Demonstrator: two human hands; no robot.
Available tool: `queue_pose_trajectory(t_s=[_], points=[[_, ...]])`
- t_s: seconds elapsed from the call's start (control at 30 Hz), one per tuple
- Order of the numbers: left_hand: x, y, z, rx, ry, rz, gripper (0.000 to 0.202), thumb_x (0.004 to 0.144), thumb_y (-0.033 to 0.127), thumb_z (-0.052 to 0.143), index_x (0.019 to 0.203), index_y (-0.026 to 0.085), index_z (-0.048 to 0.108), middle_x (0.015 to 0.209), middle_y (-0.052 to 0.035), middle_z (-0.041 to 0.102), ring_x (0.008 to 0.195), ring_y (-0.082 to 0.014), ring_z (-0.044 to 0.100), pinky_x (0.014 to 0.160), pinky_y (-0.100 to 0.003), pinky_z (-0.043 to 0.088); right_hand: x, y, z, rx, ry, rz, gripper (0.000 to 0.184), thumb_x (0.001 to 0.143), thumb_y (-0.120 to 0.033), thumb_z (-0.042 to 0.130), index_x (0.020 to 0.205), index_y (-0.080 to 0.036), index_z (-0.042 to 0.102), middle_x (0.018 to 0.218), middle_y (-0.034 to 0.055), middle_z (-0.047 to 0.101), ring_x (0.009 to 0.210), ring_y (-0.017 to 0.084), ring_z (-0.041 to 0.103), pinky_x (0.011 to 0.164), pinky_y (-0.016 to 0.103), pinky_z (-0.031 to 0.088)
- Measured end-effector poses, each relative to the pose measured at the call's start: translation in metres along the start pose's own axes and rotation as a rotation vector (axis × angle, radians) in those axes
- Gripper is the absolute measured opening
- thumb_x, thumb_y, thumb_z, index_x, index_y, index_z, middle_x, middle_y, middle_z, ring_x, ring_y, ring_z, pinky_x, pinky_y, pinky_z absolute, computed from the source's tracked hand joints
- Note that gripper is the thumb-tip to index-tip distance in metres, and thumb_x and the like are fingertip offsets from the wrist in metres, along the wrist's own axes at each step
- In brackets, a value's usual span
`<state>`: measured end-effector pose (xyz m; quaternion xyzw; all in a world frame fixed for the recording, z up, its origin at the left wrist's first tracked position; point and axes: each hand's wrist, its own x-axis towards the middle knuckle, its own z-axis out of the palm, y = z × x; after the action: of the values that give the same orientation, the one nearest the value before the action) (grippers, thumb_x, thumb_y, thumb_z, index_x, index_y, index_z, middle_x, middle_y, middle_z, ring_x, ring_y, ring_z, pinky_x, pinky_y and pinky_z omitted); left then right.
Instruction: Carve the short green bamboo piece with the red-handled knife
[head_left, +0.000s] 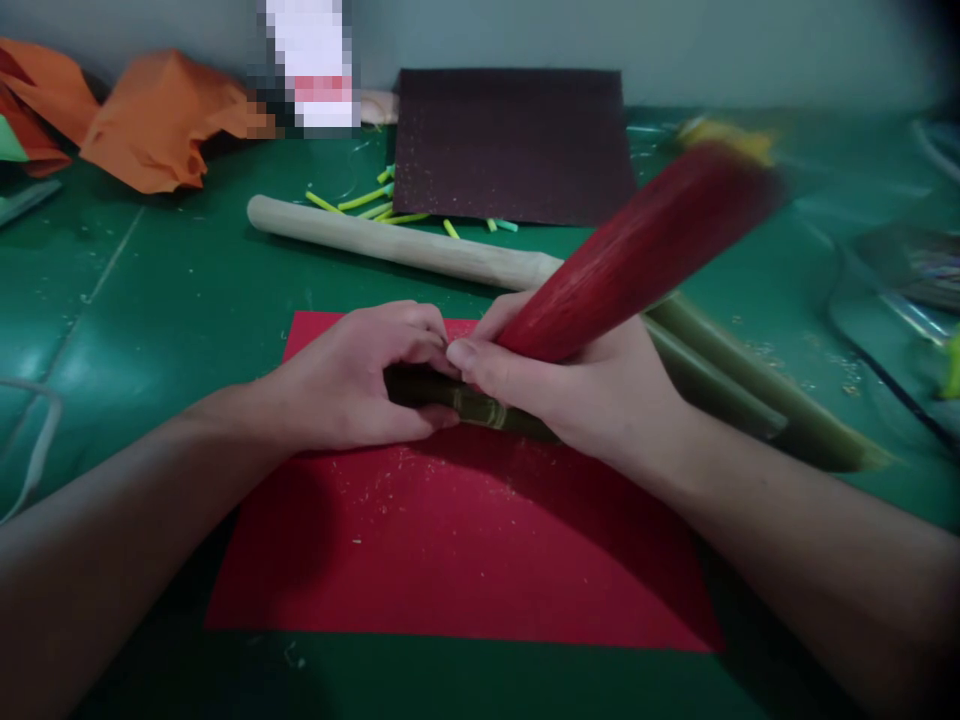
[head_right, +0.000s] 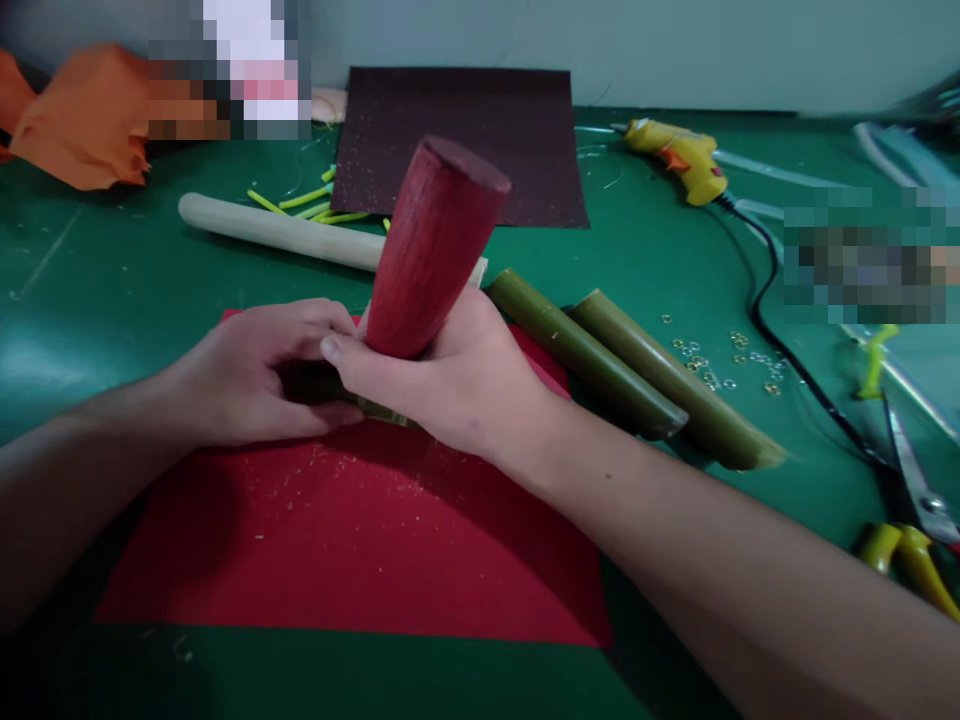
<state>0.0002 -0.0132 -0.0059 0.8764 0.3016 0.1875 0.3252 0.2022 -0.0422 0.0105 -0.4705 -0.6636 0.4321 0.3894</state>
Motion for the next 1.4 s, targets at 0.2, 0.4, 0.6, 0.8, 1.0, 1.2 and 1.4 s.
queue_pose_trajectory(t_s=[0.2, 0.4, 0.6, 0.8, 1.0, 1.2, 1.4], points=[[-0.0035, -0.0031, 0.0021, -0.103, 0.038, 0.009, 0.015, 0.082, 0.024, 0.077, 0.096, 0.023, 0.076, 0.1, -0.0031, 0.07, 0.093, -0.0189, 0.067, 0.078, -0.032, 0.052, -0.0026, -0.0014, 0.0002, -0.08, 0.081, 0.005, 0.029, 0.074, -0.02, 0.063, 0.054, -0.021, 0.042, 0.054, -0.0048, 0.042, 0.051, 0.006, 0.037, 0.044, 0.022, 0.027], [-0.0042, -0.0045, 0.0002, -0.061, 0.006, -0.021, 0.021, 0.082, 0.024, 0.076, 0.103, 0.024, 0.077, 0.098, -0.0018, 0.069, 0.091, -0.0182, 0.066, 0.078, -0.031, 0.051, -0.0005, -0.0028, -0.0011, -0.062, 0.095, 0.017, 0.029, 0.072, -0.016, 0.062, 0.054, -0.022, 0.04, 0.052, -0.005, 0.044, 0.049, 0.006, 0.037, 0.043, 0.023, 0.027], [-0.0019, -0.003, -0.0007, -0.014, -0.011, 0.002, 0.015, 0.084, 0.028, 0.073, 0.098, 0.022, 0.075, 0.096, -0.0031, 0.068, 0.09, -0.0187, 0.066, 0.078, -0.032, 0.05, -0.0002, -0.0036, -0.0009, -0.011, 0.053, 0.009, 0.029, 0.081, -0.022, 0.07, 0.056, -0.02, 0.055, 0.054, -0.0032, 0.055, 0.052, 0.008, 0.048, 0.047, 0.023, 0.036], [0.0004, 0.0, -0.0007, -0.017, -0.024, -0.013, 0.009, 0.083, 0.025, 0.072, 0.091, 0.02, 0.072, 0.097, -0.0038, 0.069, 0.092, -0.0192, 0.066, 0.079, -0.031, 0.051, 0.0005, -0.0008, -0.0014, 0.011, 0.0, 0.027, 0.028, 0.081, -0.025, 0.075, 0.06, -0.02, 0.058, 0.057, -0.0019, 0.058, 0.055, 0.009, 0.051, 0.045, 0.022, 0.038], [-0.0009, -0.0003, -0.0004, -0.063, -0.008, -0.042, 0.009, 0.082, 0.025, 0.073, 0.091, 0.022, 0.072, 0.098, -0.0036, 0.069, 0.092, -0.0193, 0.066, 0.079, -0.031, 0.051, -0.0018, -0.0031, -0.0001, -0.07, 0.066, 0.037, 0.029, 0.075, -0.021, 0.07, 0.054, -0.021, 0.051, 0.053, -0.0034, 0.049, 0.051, 0.008, 0.043, 0.043, 0.023, 0.032], [-0.0022, -0.0015, 0.0001, -0.077, 0.002, -0.048, 0.014, 0.082, 0.026, 0.075, 0.095, 0.023, 0.074, 0.095, -0.0022, 0.068, 0.088, -0.018, 0.065, 0.076, -0.031, 0.05, -0.0053, -0.0027, -0.0029, -0.101, 0.157, 0.044, 0.027, 0.071, -0.019, 0.062, 0.053, -0.022, 0.043, 0.052, -0.0048, 0.043, 0.05, 0.007, 0.038, 0.043, 0.025, 0.027], [-0.0014, -0.0005, -0.0004, -0.043, 0.008, -0.047, 0.015, 0.082, 0.027, 0.074, 0.096, 0.023, 0.074, 0.094, -0.0024, 0.068, 0.088, -0.0182, 0.065, 0.076, -0.03, 0.05, -0.0055, -0.0009, -0.0024, -0.078, 0.209, 0.061, 0.032, 0.073, -0.018, 0.064, 0.05, -0.022, 0.042, 0.051, -0.0033, 0.046, 0.051, 0.009, 0.042, 0.045, 0.026, 0.03]])
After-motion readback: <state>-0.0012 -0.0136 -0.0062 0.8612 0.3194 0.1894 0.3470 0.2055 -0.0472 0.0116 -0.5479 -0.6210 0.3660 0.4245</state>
